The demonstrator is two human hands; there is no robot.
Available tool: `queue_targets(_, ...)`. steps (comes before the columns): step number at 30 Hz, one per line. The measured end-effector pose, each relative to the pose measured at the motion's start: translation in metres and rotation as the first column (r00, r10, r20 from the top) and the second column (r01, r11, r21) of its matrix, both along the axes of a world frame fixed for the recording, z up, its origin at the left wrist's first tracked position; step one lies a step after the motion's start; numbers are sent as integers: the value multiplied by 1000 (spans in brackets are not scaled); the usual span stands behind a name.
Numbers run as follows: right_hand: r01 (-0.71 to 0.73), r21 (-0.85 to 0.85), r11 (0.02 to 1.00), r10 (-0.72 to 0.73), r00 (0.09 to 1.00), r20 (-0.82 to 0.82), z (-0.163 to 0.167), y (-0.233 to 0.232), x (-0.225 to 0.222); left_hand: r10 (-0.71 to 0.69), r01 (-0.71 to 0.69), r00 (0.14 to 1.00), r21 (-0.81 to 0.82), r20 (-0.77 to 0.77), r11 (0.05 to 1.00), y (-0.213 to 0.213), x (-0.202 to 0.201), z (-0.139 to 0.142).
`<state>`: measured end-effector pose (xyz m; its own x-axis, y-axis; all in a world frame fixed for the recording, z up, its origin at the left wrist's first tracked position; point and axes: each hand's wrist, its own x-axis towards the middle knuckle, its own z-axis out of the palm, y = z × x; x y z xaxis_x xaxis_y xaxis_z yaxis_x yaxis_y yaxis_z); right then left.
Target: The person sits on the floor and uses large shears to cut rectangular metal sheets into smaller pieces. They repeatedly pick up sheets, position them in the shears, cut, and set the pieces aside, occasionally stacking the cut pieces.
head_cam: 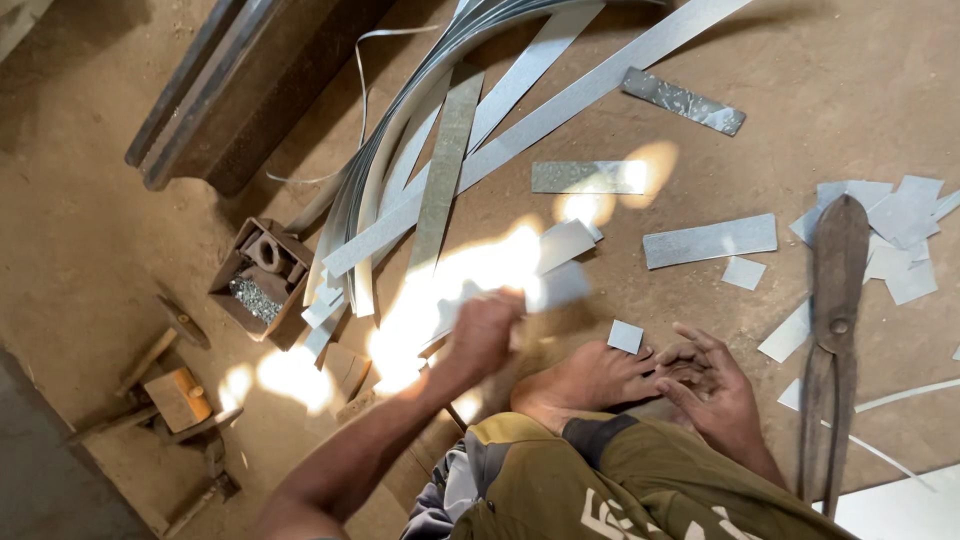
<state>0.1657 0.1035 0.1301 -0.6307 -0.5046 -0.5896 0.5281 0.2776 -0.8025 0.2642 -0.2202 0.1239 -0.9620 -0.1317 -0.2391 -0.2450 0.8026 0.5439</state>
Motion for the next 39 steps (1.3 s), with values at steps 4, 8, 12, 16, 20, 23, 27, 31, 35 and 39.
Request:
queue_targets(4, 94, -47, 994, -96, 995, -28, -6, 5, 5, 137, -96, 966, -185, 221, 978, -44, 20, 7)
queue_targets(8, 113, 10, 994, -113, 994, -7, -15, 14, 4, 182, -123, 934, -204, 307, 971, -42, 16, 12)
queue_targets(12, 113, 105, 988, -109, 993, -43, -18, 20, 3, 166, -89, 939, -254, 301, 963, -40, 12, 13)
queue_targets(16, 145, 127, 981, -139, 989, -54, -19, 20, 4, 164, -91, 941, -246, 295, 965, -39, 13, 11)
queue_targets(20, 161, 117, 980, -156, 986, -51, -20, 21, 7, 156, -84, 952, -268, 262, 960, -33, 15, 8)
queue_targets(23, 140, 189, 972, -125, 988, -90, -23, 23, 10, 152, -71, 945, -274, 289, 959, -32, 16, 6)
queue_targets(27, 170, 155, 973, -163, 985, -59, -28, 27, 13, 146, -36, 921, -295, 360, 955, -33, 11, 8)
queue_targets(31, 184, 150, 971, -178, 983, -54, -31, 30, 13, 102, 63, 868, -311, 486, 948, -34, -15, 15)
queue_targets(35, 179, 189, 965, -173, 984, -51, -30, 32, 14, -70, 46, 990, -188, -122, 981, -35, -81, 15)
queue_targets(39, 174, 174, 969, -158, 982, -103, -30, 37, 17, -230, 181, 929, -185, -289, 966, -22, -187, -15)
